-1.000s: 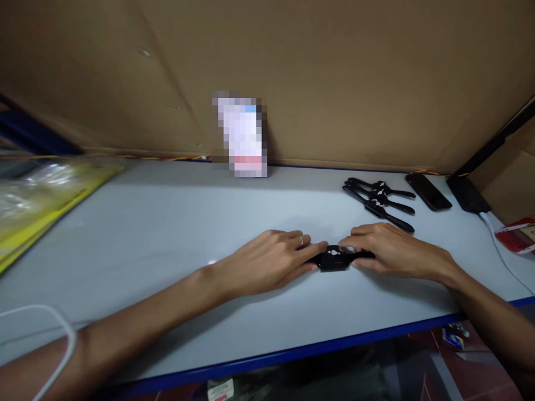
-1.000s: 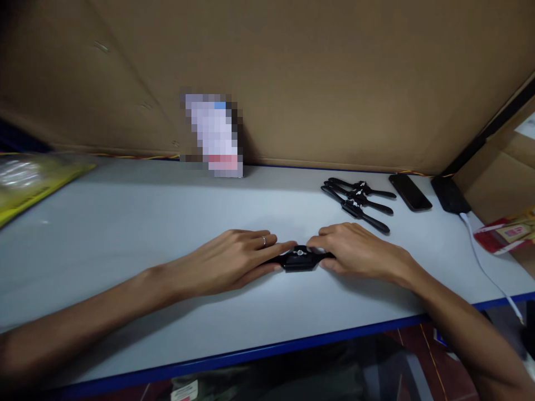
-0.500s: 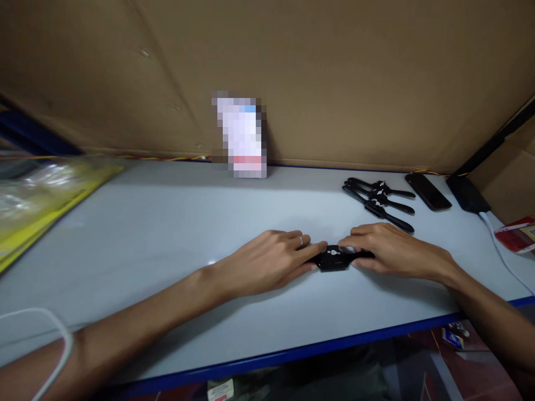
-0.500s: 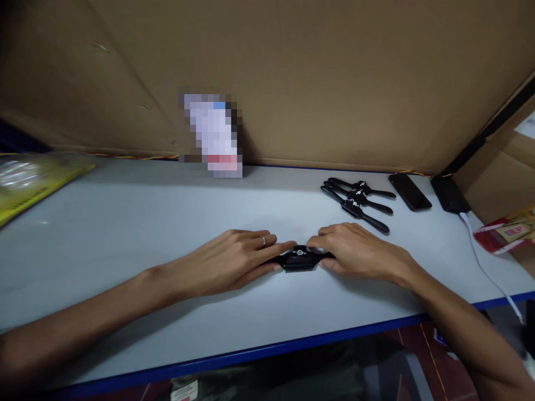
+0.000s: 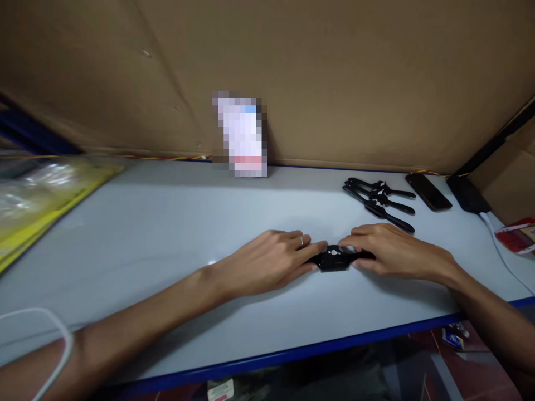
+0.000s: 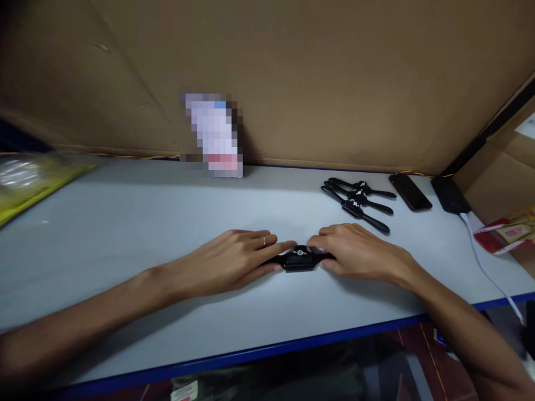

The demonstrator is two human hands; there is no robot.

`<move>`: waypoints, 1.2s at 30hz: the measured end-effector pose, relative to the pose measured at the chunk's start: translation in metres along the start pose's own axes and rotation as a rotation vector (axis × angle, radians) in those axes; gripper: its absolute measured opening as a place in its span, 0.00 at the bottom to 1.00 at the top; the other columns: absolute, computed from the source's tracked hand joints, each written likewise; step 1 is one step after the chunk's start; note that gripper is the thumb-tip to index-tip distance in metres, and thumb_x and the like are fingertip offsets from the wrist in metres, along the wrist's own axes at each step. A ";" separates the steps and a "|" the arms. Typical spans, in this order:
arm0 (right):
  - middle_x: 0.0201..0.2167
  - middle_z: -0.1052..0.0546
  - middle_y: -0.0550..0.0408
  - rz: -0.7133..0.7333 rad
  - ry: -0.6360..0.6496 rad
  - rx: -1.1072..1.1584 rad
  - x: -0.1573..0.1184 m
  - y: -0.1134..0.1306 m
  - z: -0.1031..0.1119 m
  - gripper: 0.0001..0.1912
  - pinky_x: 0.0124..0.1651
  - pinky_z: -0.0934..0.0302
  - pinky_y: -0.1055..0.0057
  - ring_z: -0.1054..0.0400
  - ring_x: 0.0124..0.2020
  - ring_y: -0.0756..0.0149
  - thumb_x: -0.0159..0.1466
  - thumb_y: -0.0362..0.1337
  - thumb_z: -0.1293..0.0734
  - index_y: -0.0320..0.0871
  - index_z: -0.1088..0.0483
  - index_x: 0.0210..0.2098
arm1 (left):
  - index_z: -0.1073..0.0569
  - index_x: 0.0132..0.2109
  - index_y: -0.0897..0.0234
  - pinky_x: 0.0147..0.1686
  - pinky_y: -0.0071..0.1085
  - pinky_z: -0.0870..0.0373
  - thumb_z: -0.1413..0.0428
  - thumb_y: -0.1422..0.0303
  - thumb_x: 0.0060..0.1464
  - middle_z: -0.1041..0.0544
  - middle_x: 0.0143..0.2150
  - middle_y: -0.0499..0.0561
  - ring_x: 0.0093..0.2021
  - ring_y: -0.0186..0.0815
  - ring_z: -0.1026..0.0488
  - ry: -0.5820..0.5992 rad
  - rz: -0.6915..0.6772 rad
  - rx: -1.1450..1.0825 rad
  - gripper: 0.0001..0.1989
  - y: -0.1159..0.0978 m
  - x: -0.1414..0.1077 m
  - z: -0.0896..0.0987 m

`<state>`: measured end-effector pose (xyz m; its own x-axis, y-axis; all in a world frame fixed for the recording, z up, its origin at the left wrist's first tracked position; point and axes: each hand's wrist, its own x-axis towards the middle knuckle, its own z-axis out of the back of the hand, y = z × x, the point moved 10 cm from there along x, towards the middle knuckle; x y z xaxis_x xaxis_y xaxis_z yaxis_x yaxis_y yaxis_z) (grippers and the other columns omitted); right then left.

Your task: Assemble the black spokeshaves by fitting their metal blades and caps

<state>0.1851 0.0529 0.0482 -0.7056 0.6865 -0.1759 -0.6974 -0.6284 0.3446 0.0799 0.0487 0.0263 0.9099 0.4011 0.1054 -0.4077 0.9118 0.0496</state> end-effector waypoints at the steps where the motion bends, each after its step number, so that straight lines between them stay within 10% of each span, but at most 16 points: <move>1: 0.43 0.23 0.52 0.000 -0.007 -0.004 -0.001 0.001 0.001 0.15 0.45 0.41 0.65 0.30 0.44 0.59 0.65 0.32 0.34 0.47 0.28 0.50 | 0.34 0.58 0.63 0.30 0.31 0.33 0.59 0.61 0.72 0.23 0.38 0.51 0.32 0.36 0.25 -0.003 0.000 0.001 0.17 0.000 0.000 0.000; 14: 0.33 0.25 0.53 0.054 -0.096 -0.013 0.002 0.020 0.008 0.10 0.40 0.42 0.67 0.33 0.36 0.64 0.68 0.30 0.39 0.42 0.25 0.39 | 0.32 0.41 0.64 0.27 0.33 0.38 0.61 0.60 0.73 0.25 0.33 0.50 0.28 0.34 0.30 -0.058 -0.003 -0.047 0.18 0.001 0.000 0.004; 36: 0.36 0.23 0.51 0.028 -0.166 -0.033 0.002 0.019 0.010 0.16 0.42 0.41 0.67 0.30 0.37 0.63 0.68 0.29 0.41 0.44 0.25 0.48 | 0.32 0.41 0.65 0.27 0.34 0.39 0.59 0.60 0.72 0.26 0.34 0.50 0.29 0.34 0.29 -0.049 0.005 -0.052 0.16 0.002 0.000 0.003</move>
<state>0.1720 0.0460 0.0634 -0.6960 0.7180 -0.0110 -0.6837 -0.6578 0.3160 0.0790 0.0501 0.0293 0.9027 0.4016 0.1544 -0.4062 0.9138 -0.0024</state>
